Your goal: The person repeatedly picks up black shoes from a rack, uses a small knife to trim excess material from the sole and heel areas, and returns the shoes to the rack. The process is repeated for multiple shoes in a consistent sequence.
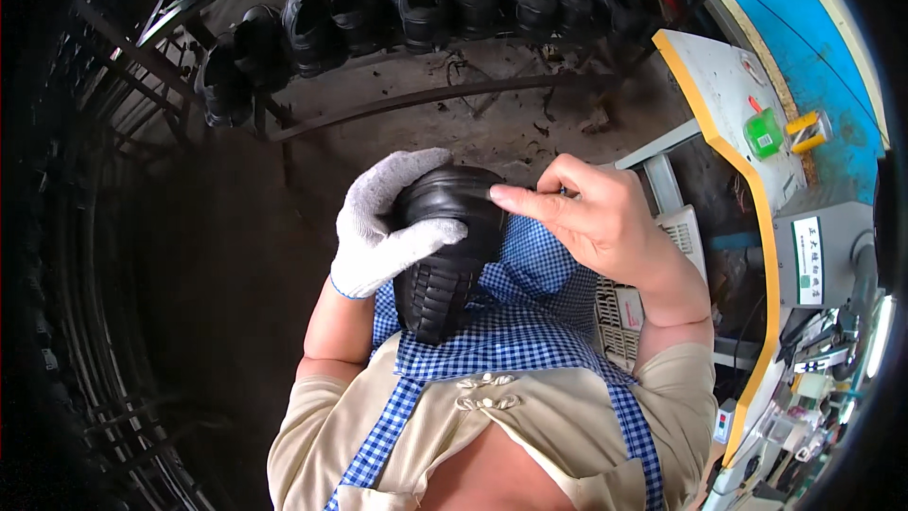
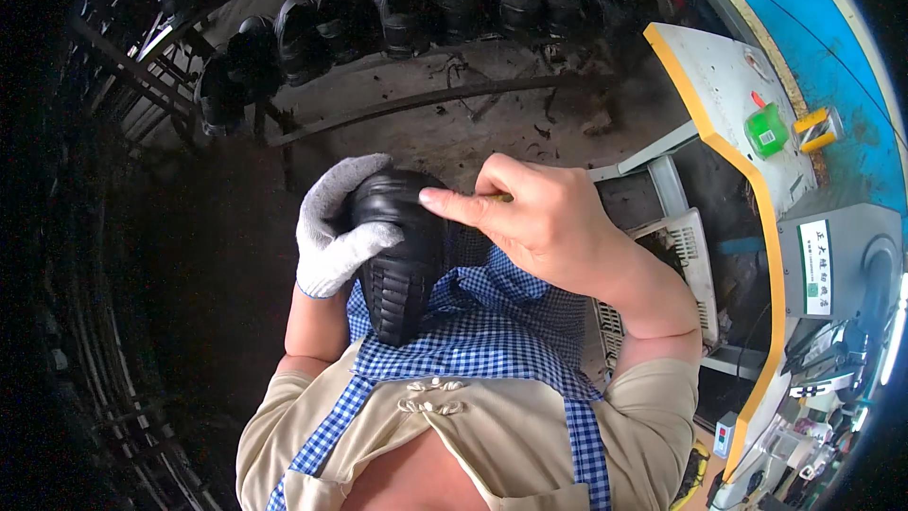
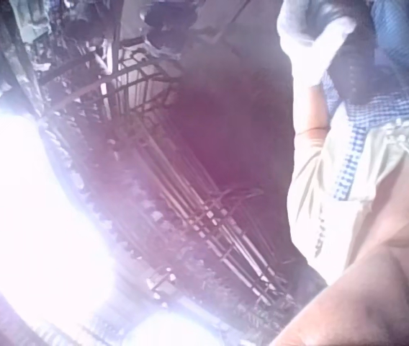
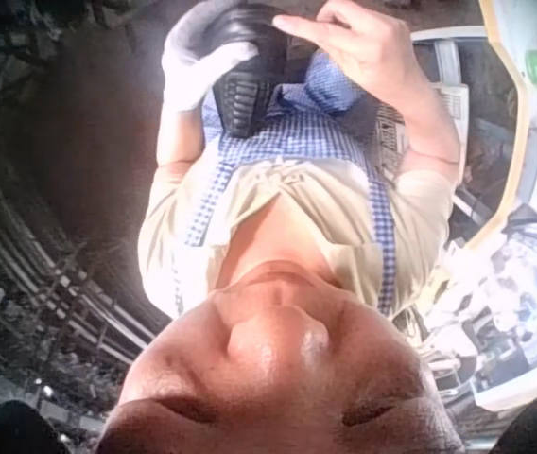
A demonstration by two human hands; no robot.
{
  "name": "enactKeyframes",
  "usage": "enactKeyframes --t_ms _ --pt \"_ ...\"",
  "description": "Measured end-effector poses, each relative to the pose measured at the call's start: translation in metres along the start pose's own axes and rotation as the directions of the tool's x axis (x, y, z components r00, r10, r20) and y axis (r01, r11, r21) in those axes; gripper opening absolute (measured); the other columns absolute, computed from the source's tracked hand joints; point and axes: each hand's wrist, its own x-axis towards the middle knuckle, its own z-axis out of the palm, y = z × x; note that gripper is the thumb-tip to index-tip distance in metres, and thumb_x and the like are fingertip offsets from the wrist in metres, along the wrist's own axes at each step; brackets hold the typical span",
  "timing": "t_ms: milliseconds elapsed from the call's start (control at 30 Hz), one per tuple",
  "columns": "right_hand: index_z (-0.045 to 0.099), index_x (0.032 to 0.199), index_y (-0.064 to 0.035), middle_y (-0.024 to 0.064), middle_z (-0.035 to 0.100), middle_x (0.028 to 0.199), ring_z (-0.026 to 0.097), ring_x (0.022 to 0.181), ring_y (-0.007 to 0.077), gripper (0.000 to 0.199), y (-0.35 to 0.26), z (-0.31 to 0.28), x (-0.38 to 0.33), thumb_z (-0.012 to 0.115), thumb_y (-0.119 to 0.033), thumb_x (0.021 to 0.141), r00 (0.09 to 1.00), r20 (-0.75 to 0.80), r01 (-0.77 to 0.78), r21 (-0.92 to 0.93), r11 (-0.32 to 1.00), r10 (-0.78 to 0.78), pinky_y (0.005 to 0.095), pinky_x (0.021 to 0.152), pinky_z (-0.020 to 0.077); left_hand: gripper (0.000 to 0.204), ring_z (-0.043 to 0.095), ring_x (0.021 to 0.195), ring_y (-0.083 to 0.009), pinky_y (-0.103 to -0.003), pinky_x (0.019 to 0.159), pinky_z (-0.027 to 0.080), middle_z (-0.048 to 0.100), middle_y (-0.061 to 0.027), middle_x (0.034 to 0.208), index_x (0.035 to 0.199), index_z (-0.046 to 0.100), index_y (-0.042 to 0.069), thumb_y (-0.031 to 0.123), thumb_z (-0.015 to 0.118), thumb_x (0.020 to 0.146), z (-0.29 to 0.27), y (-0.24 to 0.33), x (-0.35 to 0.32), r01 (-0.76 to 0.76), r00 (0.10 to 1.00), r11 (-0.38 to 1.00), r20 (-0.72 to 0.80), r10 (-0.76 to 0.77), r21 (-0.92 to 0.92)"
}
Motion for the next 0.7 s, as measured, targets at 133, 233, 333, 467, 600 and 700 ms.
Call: enactKeyframes --t_ms 133,233,333,467,600,700 --pt "0.073 0.120 -0.0250 0.0027 0.053 0.075 0.057 0.055 0.0176 0.055 0.001 0.001 -0.005 0.072 0.002 0.072 1.000 0.004 -0.022 -0.005 1.000 0.022 0.0325 0.048 0.0493 0.066 0.066 0.103 -0.0210 -0.033 0.094 0.051 0.068 -0.0124 0.109 0.121 0.063 -0.006 0.017 0.090 0.065 0.001 0.002 -0.002 -0.003 1.000 1.000 0.010 0.003 0.021" --pt "0.074 0.119 -0.0253 0.0026 0.053 0.075 0.057 0.055 0.0176 0.055 0.002 0.000 -0.008 0.072 0.000 0.071 1.000 -0.004 -0.012 -0.068 0.998 0.012 0.0322 0.048 0.0486 0.066 0.066 0.103 -0.0207 -0.033 0.094 0.051 0.068 -0.0123 0.110 0.121 0.063 -0.006 0.017 0.090 0.065 0.002 0.002 -0.003 0.025 1.000 0.999 0.002 -0.025 -0.022" --pt "0.074 0.117 -0.0261 0.0025 0.053 0.075 0.057 0.056 0.0175 0.053 0.004 -0.015 -0.013 0.072 -0.002 0.071 0.999 0.021 -0.037 -0.060 0.998 0.038 0.0315 0.048 0.0478 0.066 0.066 0.103 -0.0207 -0.034 0.094 0.051 0.068 -0.0125 0.110 0.121 0.063 -0.006 0.017 0.090 0.065 0.001 0.001 -0.002 0.025 1.000 0.999 0.005 -0.025 -0.021" --pt "0.075 0.114 -0.0268 0.0026 0.052 0.076 0.057 0.058 0.0175 0.049 -0.003 -0.024 -0.011 0.072 -0.003 0.071 0.997 0.049 -0.055 -0.146 0.988 0.062 0.0316 0.050 0.0473 0.065 0.066 0.103 -0.0210 -0.034 0.095 0.051 0.068 -0.0126 0.110 0.120 0.063 -0.006 0.017 0.090 0.065 0.001 -0.006 0.000 -0.014 1.000 1.000 0.027 0.014 0.024" --pt "0.075 0.112 -0.0267 0.0024 0.052 0.076 0.058 0.059 0.0176 0.048 -0.005 -0.031 -0.009 0.071 -0.003 0.072 0.996 0.046 -0.061 -0.182 0.981 0.070 0.0323 0.050 0.0470 0.065 0.066 0.103 -0.0207 -0.033 0.095 0.051 0.068 -0.0119 0.110 0.121 0.063 -0.005 0.016 0.090 0.065 0.005 -0.003 0.002 0.056 0.998 0.996 0.019 -0.055 -0.069" --pt "0.076 0.112 -0.0267 0.0024 0.052 0.076 0.058 0.060 0.0177 0.047 -0.004 -0.032 -0.010 0.071 -0.003 0.072 0.997 0.063 -0.039 -0.171 0.985 0.050 0.0321 0.050 0.0465 0.065 0.065 0.103 -0.0203 -0.033 0.094 0.051 0.068 -0.0116 0.110 0.121 0.063 -0.005 0.016 0.089 0.066 0.004 -0.005 0.002 0.024 0.999 0.999 0.034 -0.023 -0.021"
